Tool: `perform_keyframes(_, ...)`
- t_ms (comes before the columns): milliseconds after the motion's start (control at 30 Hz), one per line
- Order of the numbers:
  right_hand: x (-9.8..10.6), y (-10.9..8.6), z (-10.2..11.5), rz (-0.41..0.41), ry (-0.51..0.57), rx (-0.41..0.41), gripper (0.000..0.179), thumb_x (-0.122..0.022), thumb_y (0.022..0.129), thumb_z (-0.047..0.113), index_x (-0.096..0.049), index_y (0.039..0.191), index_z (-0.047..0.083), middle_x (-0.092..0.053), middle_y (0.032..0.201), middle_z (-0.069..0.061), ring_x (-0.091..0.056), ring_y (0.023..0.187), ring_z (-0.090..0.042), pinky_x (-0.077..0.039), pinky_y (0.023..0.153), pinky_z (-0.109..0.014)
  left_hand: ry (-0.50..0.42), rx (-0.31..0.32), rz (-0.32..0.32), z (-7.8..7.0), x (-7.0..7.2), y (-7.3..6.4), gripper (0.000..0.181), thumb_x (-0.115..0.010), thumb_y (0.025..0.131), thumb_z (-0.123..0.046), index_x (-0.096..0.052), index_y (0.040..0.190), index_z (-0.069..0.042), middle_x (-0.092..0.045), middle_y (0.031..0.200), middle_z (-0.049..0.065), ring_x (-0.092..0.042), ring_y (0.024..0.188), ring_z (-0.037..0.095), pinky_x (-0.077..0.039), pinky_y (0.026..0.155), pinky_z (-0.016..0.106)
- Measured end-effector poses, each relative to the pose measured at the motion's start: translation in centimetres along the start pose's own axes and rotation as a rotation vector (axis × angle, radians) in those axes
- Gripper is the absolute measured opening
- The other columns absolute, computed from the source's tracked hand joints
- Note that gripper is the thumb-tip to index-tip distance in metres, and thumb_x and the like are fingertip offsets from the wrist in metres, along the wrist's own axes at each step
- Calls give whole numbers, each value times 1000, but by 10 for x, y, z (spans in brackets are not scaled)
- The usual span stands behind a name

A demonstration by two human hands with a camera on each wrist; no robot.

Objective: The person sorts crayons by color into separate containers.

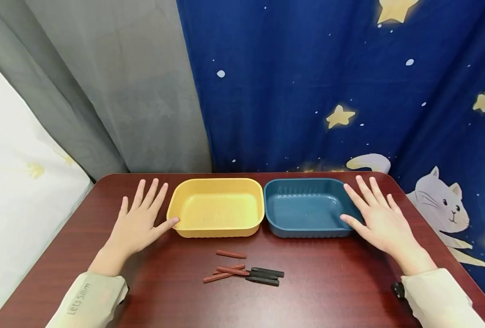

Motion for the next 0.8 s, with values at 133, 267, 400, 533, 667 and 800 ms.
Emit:
perform_keyframes(133, -6, 3, 14, 14, 19, 8, 79, -56, 95, 56, -23, 160, 26, -12, 168, -8, -1, 156, -33, -24, 111, -72, -24, -19, 12, -10, -8, 8, 93, -47, 92, -71, -3, 161, -28, 4, 169, 0, 16, 155, 24, -9, 112, 76)
perform_keyframes(267, -7, 5, 27, 14, 65, 16, 77, -57, 96, 54, -24, 160, 25, -7, 169, -5, -4, 156, -34, -28, 109, -72, -32, -27, 27, -16, -13, 13, 93, -47, 91, -72, -5, 161, -29, 3, 169, 0, 13, 156, 25, -11, 112, 75)
perform_keyframes(400, -8, 6, 41, 4, 119, 39, 75, -57, 97, 52, -25, 159, 23, -8, 169, -5, -4, 156, -33, -30, 107, -72, -36, -23, 33, -21, -16, 18, 93, -47, 91, -73, -8, 162, -27, 2, 169, 0, 12, 156, 25, -12, 114, 74)
perform_keyframes(533, -10, 10, 54, -5, 128, 67, 75, -57, 97, 51, -26, 159, 24, -15, 168, -10, -9, 155, -36, -31, 109, -69, -54, -27, 47, -28, -20, 23, 93, -46, 91, -74, -10, 162, -25, 2, 169, 0, 10, 156, 25, -12, 114, 73)
perform_keyframes(667, -12, 12, 67, -7, 136, 90, 74, -58, 96, 51, -28, 158, 24, -22, 166, -10, -17, 152, -41, -31, 111, -68, -74, -35, 80, -36, -26, 27, 94, -45, 91, -74, -3, 161, -27, 3, 169, 0, 9, 156, 26, -12, 115, 73)
perform_keyframes(800, -15, 12, 81, -5, 170, 111, 72, -58, 96, 51, -32, 157, 24, -24, 165, -8, -19, 152, -39, -31, 111, -67, -91, -34, 93, -38, -31, 30, 94, -45, 92, -73, -2, 161, -27, 4, 169, 1, 9, 156, 26, -12, 115, 72)
Point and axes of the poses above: each hand's wrist, its own y-axis towards the middle knuckle, its own x-axis out of the back of the hand, z = x × y, the point moved 9 cm from there along y, towards the middle knuckle
